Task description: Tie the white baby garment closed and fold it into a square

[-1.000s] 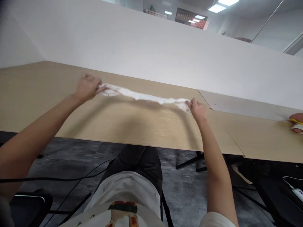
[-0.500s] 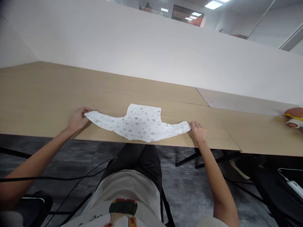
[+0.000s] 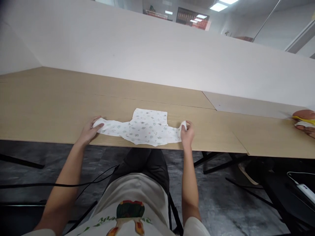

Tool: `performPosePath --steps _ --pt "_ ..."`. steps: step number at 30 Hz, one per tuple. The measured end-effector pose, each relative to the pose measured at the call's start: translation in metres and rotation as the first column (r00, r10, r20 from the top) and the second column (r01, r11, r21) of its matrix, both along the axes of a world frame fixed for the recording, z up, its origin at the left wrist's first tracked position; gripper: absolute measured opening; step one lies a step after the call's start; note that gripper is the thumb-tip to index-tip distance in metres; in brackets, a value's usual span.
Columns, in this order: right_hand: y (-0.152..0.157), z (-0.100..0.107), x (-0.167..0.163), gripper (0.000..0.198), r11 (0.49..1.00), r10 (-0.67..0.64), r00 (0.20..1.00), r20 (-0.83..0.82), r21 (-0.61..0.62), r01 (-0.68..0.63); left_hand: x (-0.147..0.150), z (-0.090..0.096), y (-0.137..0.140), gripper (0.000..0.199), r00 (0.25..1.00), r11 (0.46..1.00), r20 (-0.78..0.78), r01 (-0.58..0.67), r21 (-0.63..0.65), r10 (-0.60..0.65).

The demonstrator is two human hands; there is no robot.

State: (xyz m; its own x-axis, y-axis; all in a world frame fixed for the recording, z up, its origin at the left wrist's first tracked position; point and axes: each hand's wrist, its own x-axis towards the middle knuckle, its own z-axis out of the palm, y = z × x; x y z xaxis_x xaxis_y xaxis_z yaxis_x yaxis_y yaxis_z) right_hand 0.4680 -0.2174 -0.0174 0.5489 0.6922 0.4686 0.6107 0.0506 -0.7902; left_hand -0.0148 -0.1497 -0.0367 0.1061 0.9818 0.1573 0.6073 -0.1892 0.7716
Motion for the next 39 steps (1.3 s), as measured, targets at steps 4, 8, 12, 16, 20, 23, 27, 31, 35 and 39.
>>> performPosePath --steps 4,8,12,16,20,23,27,31,35,39 --pt "0.017 0.018 -0.077 0.041 0.981 0.196 0.981 -0.006 0.013 -0.196 0.000 -0.005 0.002 0.070 0.978 0.983 0.135 -0.169 0.073 0.158" --pt "0.026 0.020 -0.138 0.047 0.943 0.307 0.951 0.032 -0.141 -0.300 0.004 -0.004 0.002 0.059 0.975 0.973 0.118 -0.202 0.108 0.189" --pt "0.028 0.016 -0.170 0.048 0.907 0.367 0.927 0.078 -0.251 -0.338 0.007 -0.001 -0.002 0.050 0.978 0.972 0.102 -0.193 0.134 0.180" --pt "0.017 0.016 -0.186 0.047 0.856 0.450 0.887 0.103 -0.335 -0.394 0.008 0.001 -0.004 0.047 0.970 0.958 0.116 -0.231 0.170 0.214" --pt "-0.030 0.015 -0.194 0.033 0.859 0.509 0.841 0.182 -0.174 -0.481 0.020 0.009 -0.005 0.045 0.951 0.926 0.168 -0.296 0.233 0.261" --pt "-0.078 0.009 -0.194 0.018 0.854 0.507 0.843 0.181 0.026 -0.519 0.050 0.025 -0.007 0.045 0.957 0.902 0.202 -0.266 0.339 0.207" --pt "-0.121 -0.007 -0.187 0.016 0.856 0.500 0.857 0.127 0.076 -0.511 0.116 0.048 -0.016 0.044 0.994 0.910 0.107 -0.016 0.414 -0.031" --pt "-0.132 -0.020 -0.175 0.018 0.885 0.465 0.884 0.051 0.011 -0.466 0.179 0.050 -0.023 0.045 0.962 0.918 -0.109 0.270 0.291 -0.249" --pt "-0.133 -0.022 -0.167 0.020 0.902 0.432 0.901 -0.031 -0.012 -0.433 0.217 0.032 -0.026 0.046 0.898 0.896 -0.340 0.371 0.244 -0.279" --pt "-0.136 -0.020 -0.164 0.021 0.901 0.431 0.900 -0.068 -0.015 -0.433 0.224 0.018 -0.036 0.046 0.826 0.836 -0.433 0.492 0.241 -0.361"
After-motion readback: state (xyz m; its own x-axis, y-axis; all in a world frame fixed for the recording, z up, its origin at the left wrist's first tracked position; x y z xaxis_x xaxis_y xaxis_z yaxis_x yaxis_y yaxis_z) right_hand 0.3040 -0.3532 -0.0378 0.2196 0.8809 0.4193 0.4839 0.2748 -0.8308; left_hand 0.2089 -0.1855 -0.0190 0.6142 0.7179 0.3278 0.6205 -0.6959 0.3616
